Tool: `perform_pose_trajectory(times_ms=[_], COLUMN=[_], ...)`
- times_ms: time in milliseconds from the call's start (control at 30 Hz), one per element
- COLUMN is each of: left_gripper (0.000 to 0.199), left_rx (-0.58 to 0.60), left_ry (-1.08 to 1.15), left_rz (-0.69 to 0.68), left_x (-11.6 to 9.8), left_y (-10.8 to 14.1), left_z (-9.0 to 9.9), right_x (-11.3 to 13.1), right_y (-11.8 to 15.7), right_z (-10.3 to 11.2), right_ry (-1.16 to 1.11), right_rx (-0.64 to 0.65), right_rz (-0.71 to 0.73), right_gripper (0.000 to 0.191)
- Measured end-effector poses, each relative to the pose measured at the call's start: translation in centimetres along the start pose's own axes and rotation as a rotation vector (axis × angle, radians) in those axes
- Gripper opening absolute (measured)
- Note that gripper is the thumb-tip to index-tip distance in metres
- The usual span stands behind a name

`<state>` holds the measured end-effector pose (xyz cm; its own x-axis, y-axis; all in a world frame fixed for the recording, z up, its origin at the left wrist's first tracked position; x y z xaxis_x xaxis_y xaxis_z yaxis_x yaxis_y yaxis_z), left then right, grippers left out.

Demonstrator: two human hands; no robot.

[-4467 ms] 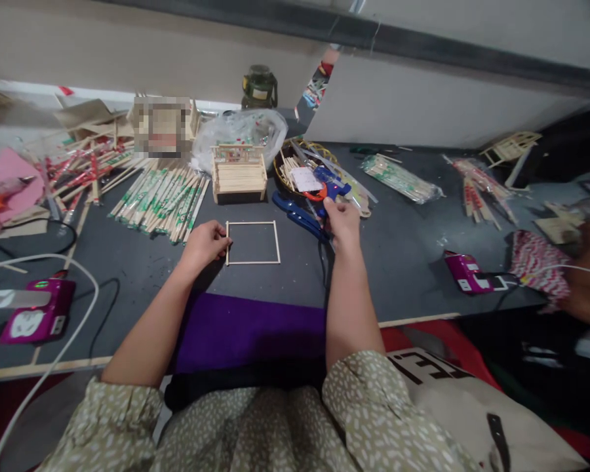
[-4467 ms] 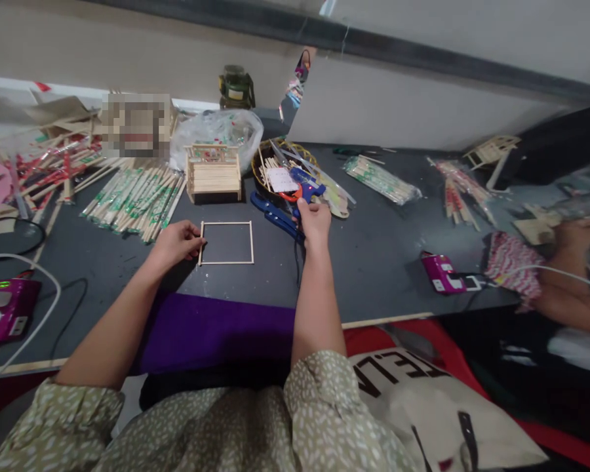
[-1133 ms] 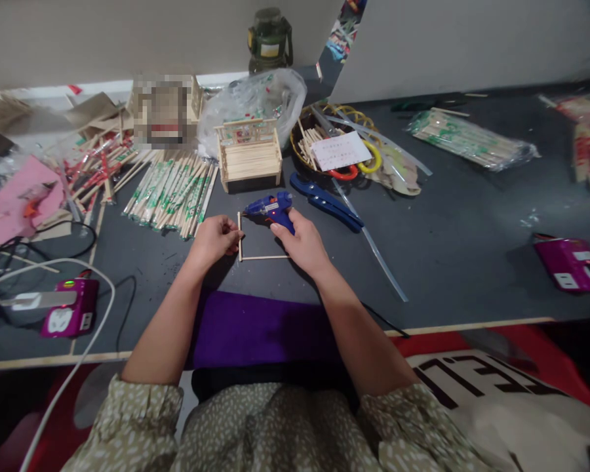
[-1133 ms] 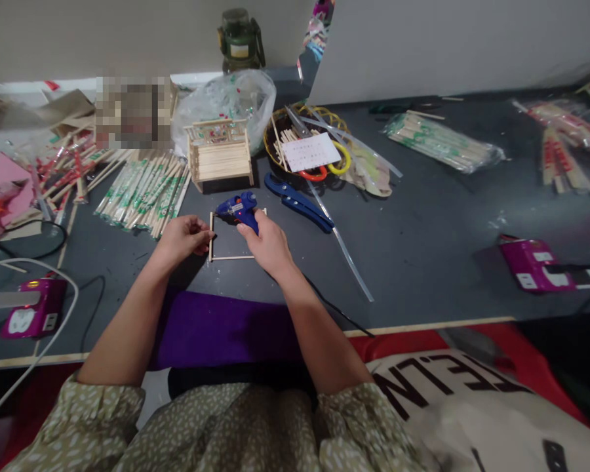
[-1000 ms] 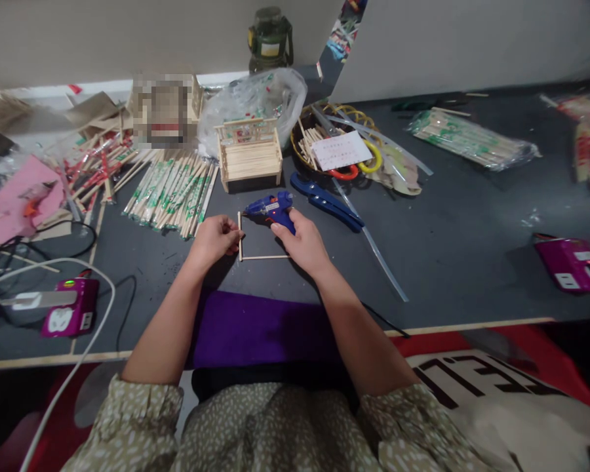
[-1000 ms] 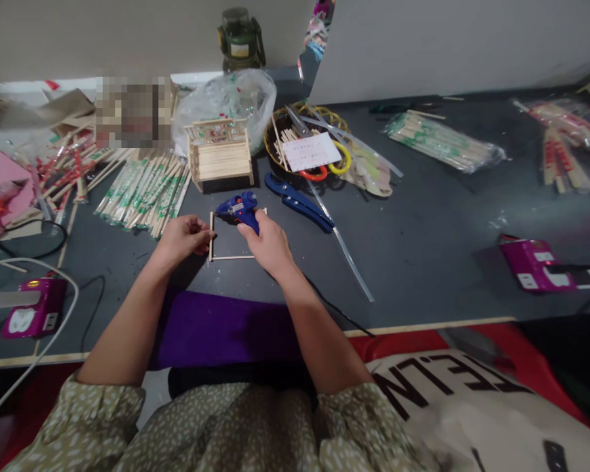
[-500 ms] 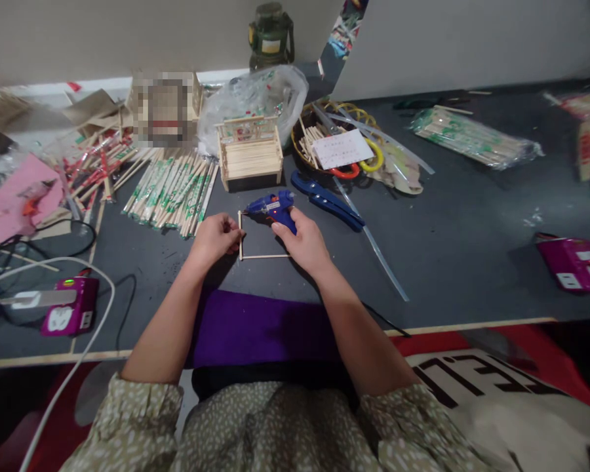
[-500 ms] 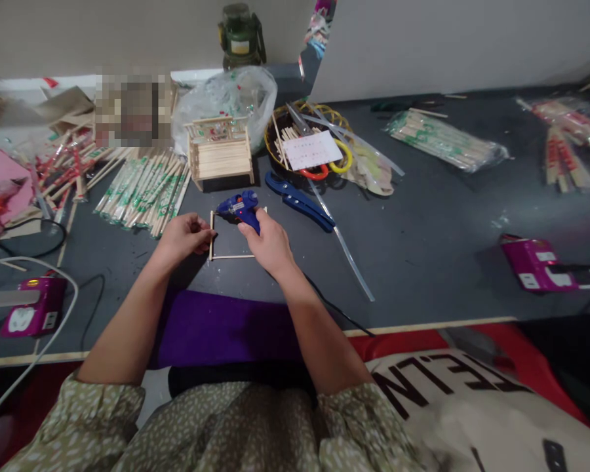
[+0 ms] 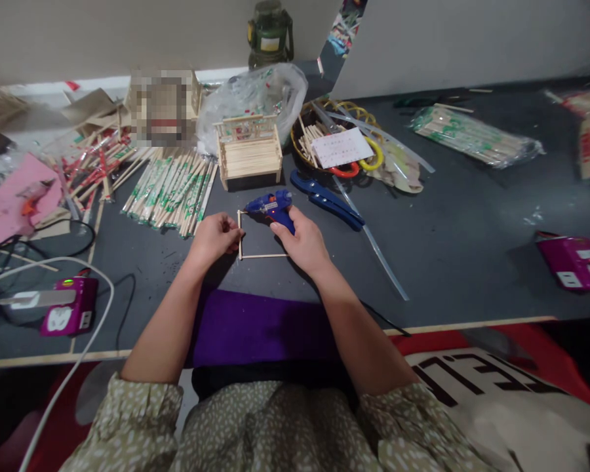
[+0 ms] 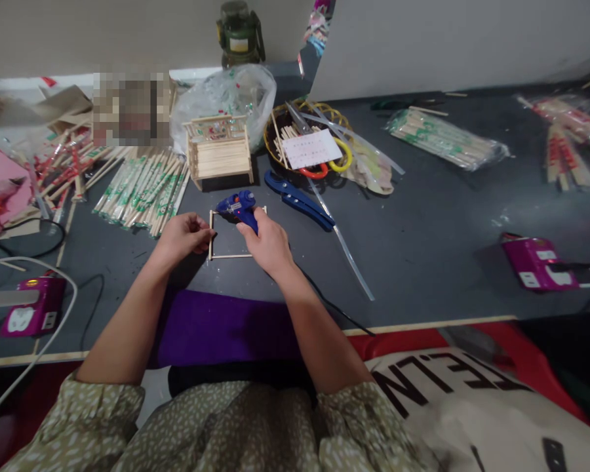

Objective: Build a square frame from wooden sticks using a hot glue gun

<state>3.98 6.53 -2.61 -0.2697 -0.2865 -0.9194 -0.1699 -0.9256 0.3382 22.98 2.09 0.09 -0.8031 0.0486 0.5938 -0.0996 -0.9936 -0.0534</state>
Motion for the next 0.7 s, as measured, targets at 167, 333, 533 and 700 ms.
perform_pose_trajectory(times_ms=[167,333,533,700], left_gripper=[0.017,0.018,0.017,0.017], left_rx=[0.001,-0.001,-0.002,0.002], left_ry=[0.005,0.019,0.011,0.011], left_rz=[-0.002,0.008,-0.004,-0.004], left_x=[-0.11,-0.28,-0.11,0.12], left_y=[0.06,0.23,0.05,-0.02], left_z=[-0.03,-0.07,-0.02,0.02], right_x=[0.14,0.14,0.04,-0.26], right_y=[0.10,0.15,0.18,0.08], right_z=[0.18,0.23,0.31,0.50], right_ry=[0.039,0.065,0.061,-0.009], right_rx=[-0.001,0.006,0.008,-0.012], right_rz=[0.000,0.001,0.000,0.002], right_gripper=[0.036,0.038,0.040,0.040])
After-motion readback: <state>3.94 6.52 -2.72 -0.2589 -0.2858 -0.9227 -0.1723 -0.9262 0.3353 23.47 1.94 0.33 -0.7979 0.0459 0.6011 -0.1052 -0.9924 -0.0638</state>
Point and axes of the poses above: each hand's wrist, its own y-axis away from the middle knuckle, its own z-axis out of the back of the hand, x = y × z, the point moved 7 cm from there along -y, towards the middle knuckle, and after that the axes turned 15 degrees about y, right-handed, at the moved point
